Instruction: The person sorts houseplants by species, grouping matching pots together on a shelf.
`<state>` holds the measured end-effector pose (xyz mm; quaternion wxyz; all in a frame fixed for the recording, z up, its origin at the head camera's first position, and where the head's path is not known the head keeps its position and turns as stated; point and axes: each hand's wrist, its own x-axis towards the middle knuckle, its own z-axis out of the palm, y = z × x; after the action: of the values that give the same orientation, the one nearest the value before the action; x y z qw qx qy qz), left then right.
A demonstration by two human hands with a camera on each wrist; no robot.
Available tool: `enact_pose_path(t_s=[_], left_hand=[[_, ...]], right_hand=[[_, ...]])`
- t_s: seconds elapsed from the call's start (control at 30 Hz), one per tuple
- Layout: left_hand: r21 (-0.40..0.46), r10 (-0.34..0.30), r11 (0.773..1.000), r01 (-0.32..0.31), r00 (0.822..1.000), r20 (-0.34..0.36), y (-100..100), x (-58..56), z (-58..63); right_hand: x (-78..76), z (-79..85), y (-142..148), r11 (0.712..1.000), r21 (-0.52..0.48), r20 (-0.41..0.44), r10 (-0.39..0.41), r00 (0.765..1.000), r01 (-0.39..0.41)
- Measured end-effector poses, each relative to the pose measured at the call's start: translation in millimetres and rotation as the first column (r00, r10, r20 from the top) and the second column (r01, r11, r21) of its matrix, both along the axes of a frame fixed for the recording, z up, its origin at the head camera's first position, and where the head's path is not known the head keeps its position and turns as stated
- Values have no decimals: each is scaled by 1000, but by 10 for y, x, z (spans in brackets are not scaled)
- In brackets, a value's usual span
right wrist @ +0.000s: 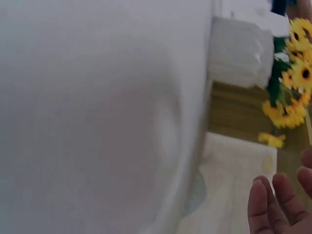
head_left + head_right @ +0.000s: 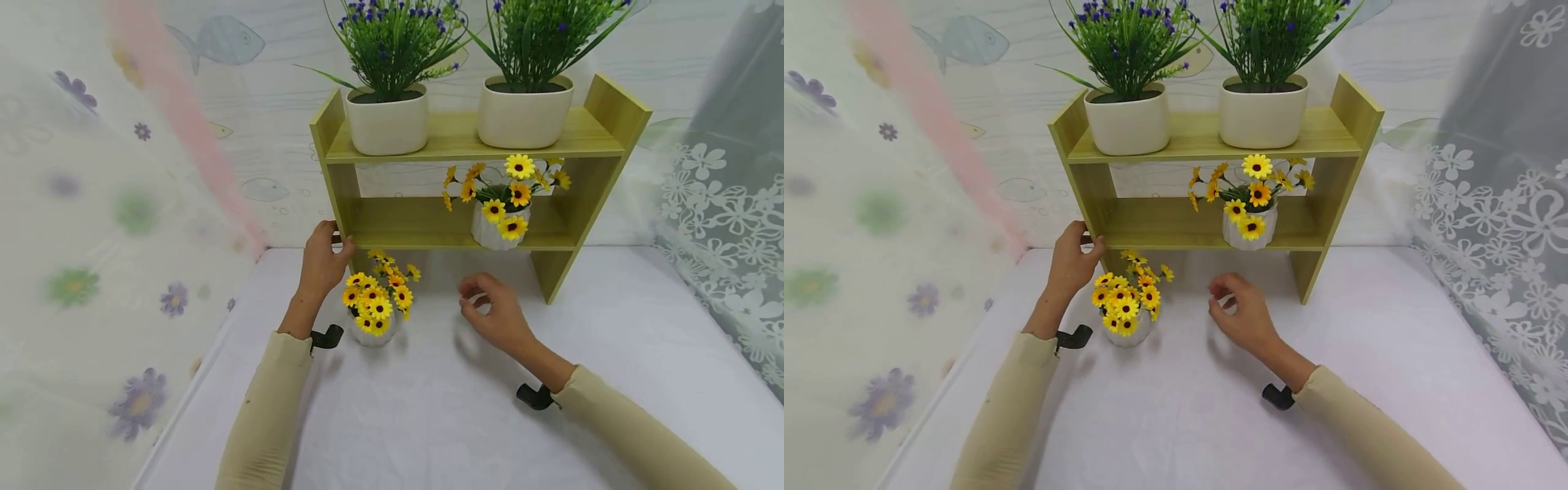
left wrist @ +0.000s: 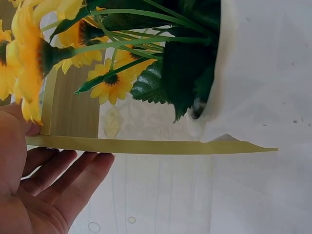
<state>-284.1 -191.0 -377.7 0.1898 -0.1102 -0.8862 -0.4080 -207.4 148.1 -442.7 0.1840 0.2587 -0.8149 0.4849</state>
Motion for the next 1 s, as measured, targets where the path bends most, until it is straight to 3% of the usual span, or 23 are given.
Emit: enact_pose_path(t_s=[0.17, 0.43, 0.53, 1.0], left_hand=[[5, 1, 1000, -1, 1000, 1, 4, 1, -21], [4, 1, 1000, -1, 1000, -11, 0, -12, -29], [5, 1, 1000, -1, 1000, -7, 5, -11, -23], [6, -9, 1000, 9, 1000, -11, -12, -10, -24]], right_hand=[[18, -118, -242, 986, 31, 87, 163, 983, -166], [-44, -128, -512, 940, 86, 137, 318, 938, -331], [-67, -159, -590, 930, 89, 150, 340, 928, -356], [-222, -249, -868, 930, 103, 178, 331, 927, -352]])
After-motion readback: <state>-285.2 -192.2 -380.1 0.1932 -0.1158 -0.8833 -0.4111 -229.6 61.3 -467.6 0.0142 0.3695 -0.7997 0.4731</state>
